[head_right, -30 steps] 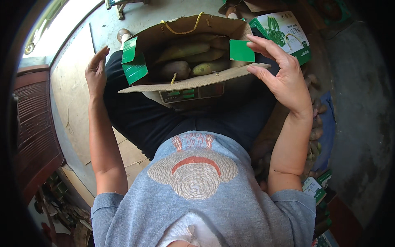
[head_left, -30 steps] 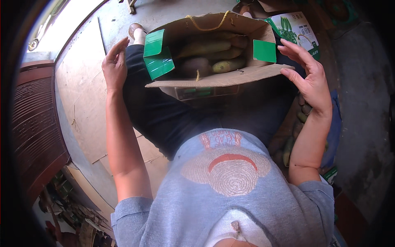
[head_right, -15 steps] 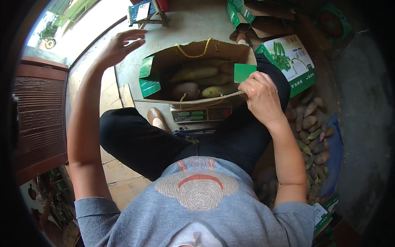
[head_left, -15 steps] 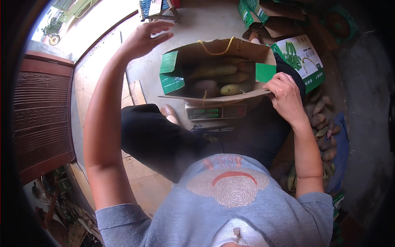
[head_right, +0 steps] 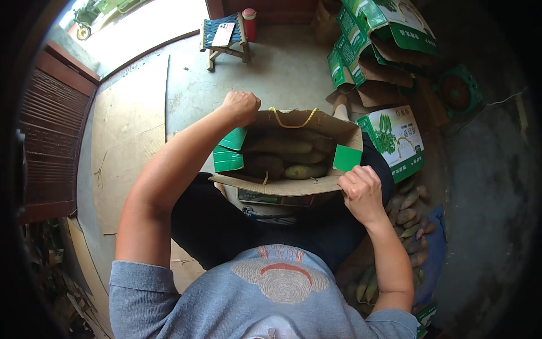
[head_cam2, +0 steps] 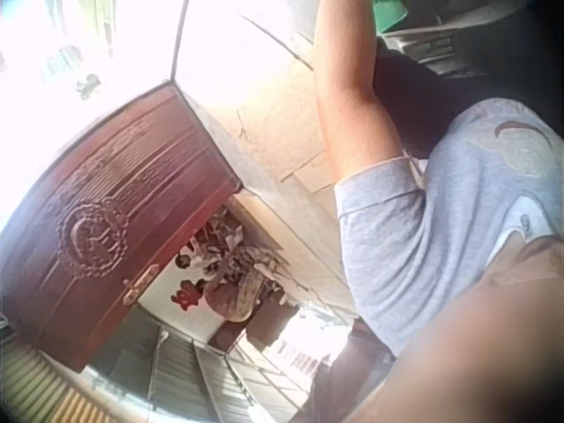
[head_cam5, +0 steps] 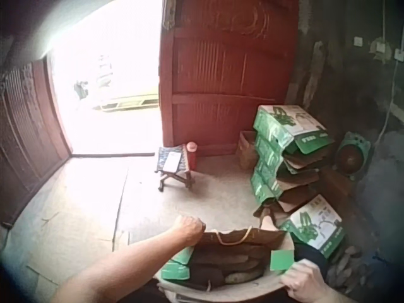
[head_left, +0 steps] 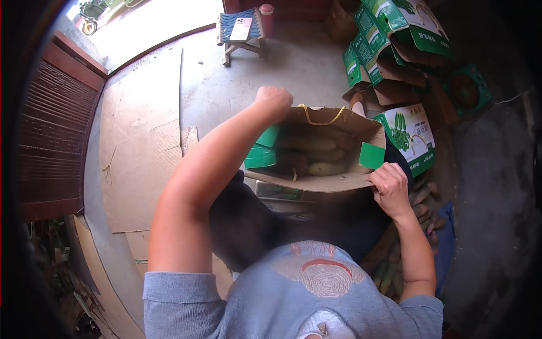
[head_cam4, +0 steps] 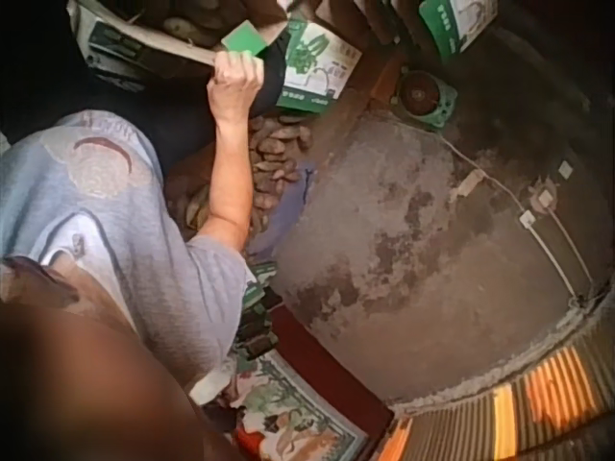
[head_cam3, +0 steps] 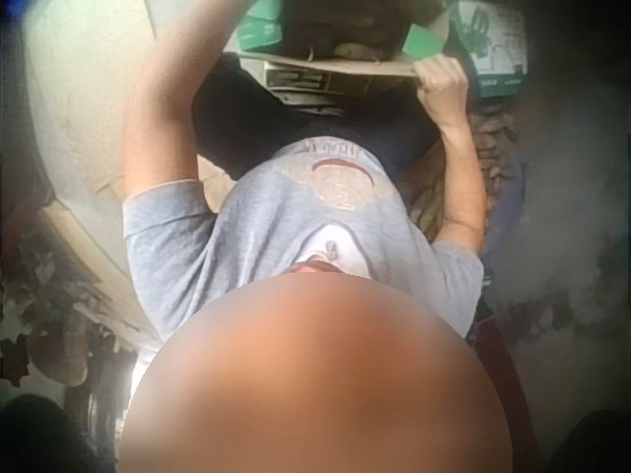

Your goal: Sorting and packaging sweet potatoes or similar tubers into cardboard boxes for shipping.

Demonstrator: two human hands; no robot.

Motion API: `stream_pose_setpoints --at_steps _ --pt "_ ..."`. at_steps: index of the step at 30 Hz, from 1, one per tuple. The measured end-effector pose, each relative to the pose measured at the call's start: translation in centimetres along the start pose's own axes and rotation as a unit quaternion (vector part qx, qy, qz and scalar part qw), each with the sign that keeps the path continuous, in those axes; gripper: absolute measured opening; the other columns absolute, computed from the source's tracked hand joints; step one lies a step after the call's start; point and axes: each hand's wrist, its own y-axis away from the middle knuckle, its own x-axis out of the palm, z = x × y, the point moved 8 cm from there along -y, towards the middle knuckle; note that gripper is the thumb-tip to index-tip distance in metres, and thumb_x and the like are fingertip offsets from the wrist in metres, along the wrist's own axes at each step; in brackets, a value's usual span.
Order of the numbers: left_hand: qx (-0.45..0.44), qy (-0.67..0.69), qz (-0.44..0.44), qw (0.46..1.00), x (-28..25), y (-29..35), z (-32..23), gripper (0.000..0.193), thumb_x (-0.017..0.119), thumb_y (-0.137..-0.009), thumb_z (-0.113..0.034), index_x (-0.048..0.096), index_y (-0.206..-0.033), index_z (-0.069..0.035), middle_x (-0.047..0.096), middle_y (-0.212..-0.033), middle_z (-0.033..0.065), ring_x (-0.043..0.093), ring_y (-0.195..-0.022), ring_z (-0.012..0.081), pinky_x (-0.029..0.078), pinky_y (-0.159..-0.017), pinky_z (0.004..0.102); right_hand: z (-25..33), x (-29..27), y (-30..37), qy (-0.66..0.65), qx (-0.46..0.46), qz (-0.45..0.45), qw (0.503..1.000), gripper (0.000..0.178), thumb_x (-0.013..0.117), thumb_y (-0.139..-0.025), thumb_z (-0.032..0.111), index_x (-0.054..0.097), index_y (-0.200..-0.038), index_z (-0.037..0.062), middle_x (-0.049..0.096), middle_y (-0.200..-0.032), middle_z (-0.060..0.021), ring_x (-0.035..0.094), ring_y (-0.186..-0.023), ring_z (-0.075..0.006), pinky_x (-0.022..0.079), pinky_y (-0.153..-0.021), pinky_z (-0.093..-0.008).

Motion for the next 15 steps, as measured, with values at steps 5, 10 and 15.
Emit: stream_pose_setpoints --at_steps 5,10,15 --pt "0.029 -0.021 -0.076 0.997 -0.3 0.6 0.6 0.02 0.058 -0.088 -0.019 0.077 -0.082 -0.016 0.075 -0.082 0.0098 0.073 -0.083 0.0286 0.049 -0.077 0.0416 1.2 -0.8 -1.6 0.002 0.004 -0.008 1.0 0.016 0.069 -0.066 -0.003 0.061 -0.074 0.0074 0.061 -0.072 -0.0056 0.059 -0.073 -0.0277 0.044 -0.067 -0.04" --pt "-0.019 0.0 -0.09 0.996 -2.2 3.7 4.7 0.021 0.057 -0.089 -0.018 0.077 -0.082 -0.018 0.074 -0.08 0.0077 0.071 -0.081 0.027 0.04 -0.082 0.0407 3.3 -2.3 -6.0 0.014 -0.02 -0.011 1.0 0.013 0.072 -0.069 -0.002 0.065 -0.076 0.0065 0.064 -0.073 -0.0058 0.059 -0.073 -0.0281 0.043 -0.066 -0.0406" --pt "-0.088 0.049 -0.163 0.981 -5.6 8.5 13.1 0.023 0.055 -0.089 -0.02 0.077 -0.082 -0.015 0.073 -0.083 0.0129 0.071 -0.085 0.0303 0.042 -0.087 0.0411 6.8 -4.0 -13.9 0.037 -0.108 -0.021 0.993 0.012 0.073 -0.071 0.002 0.064 -0.076 0.0084 0.063 -0.073 -0.0045 0.058 -0.072 -0.027 0.043 -0.066 -0.0401"
